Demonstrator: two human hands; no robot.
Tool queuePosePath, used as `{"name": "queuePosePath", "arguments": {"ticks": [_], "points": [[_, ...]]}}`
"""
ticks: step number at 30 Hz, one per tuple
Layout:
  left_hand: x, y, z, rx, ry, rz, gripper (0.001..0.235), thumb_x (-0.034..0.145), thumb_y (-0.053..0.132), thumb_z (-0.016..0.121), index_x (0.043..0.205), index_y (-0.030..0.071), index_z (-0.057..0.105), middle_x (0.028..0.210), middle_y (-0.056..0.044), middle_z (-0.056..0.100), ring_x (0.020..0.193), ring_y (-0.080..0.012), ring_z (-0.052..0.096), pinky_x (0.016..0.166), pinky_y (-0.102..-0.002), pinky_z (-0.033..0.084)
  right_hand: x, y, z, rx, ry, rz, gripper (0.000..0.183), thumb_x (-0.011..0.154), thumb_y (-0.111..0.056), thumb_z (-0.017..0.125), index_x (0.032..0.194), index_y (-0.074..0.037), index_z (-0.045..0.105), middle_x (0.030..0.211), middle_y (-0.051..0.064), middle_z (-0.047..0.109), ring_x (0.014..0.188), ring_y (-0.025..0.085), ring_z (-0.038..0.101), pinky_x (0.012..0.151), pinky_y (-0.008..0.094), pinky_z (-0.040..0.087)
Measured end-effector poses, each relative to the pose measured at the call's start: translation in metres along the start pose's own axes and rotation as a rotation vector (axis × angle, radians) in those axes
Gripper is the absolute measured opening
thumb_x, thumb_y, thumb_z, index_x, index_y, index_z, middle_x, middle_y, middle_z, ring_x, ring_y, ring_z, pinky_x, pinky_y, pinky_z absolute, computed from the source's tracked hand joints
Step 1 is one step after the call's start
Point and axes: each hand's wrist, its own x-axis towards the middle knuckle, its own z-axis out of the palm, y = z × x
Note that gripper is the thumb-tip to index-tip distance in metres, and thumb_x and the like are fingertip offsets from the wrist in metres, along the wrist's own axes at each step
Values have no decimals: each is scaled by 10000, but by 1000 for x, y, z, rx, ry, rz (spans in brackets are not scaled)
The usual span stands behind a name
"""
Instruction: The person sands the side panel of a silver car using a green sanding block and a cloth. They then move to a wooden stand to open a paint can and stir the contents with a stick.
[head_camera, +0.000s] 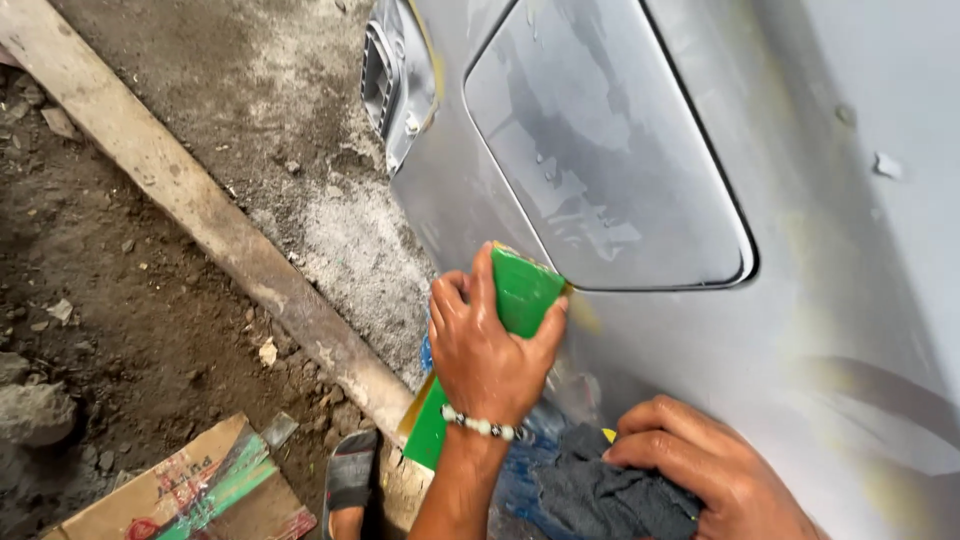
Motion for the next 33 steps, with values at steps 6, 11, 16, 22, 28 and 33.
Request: {"name": "queuePosePath", "arguments": {"ticks": [6, 11, 16, 22, 28, 33], "points": [[5, -2, -1, 72, 8, 49, 853, 711, 470, 858, 1390, 67, 536, 1063, -188, 533, 1015, -377, 544, 872, -499, 466, 0, 8, -1, 9, -2, -19, 336, 762, -208, 787, 1062, -82, 702, 1106, 95, 672, 1032, 260, 715, 872, 357, 573], [6, 3, 0, 65, 43, 100, 856, 699, 470, 849, 1401, 86, 547, 1091, -190, 538, 1032, -377, 547, 871, -487, 469, 2, 11, -4, -15, -21, -25, 383, 713, -171, 733, 1085, -82, 704, 1143, 102, 664, 1062, 270, 705, 882, 358, 570], [4, 3, 3, 60, 58, 87, 851, 721, 462, 856, 1419, 92, 542, 1095, -183, 538, 1037, -367, 556, 882, -486, 472, 6, 8, -4, -45, -18, -41, 420, 700, -210, 789, 1088, -77, 697, 1132, 105, 660, 1050, 275, 699, 873, 362, 562], [4, -4, 11, 78, 86, 91, 881, 728, 467, 859, 1446, 83, 522, 1106, -190, 533, 1029, -369, 553, 880, -493, 472, 6, 6, -4, -26, -23, -17, 417, 702, -204, 798, 1083, -70, 697, 1130, 108, 663, 1044, 276, 699, 866, 363, 565], [-1, -6, 13, 59, 105, 90, 874, 749, 465, 864, 1450, 76, 518, 1122, -183, 527, 1039, -366, 547, 896, -500, 472, 4, -1, -3, 1, -3, 40, 401, 742, -253, 855, 1069, -74, 708, 1108, 88, 674, 1036, 251, 670, 855, 356, 574], [-8, -8, 15, -13, 89, 68, 862, 718, 457, 870, 1421, 86, 536, 1090, -173, 518, 1014, -353, 542, 881, -495, 466, 1, 1, -1, 6, -8, 56, 377, 758, -263, 834, 1061, -76, 710, 1108, 87, 675, 1027, 249, 694, 853, 353, 572]]}}
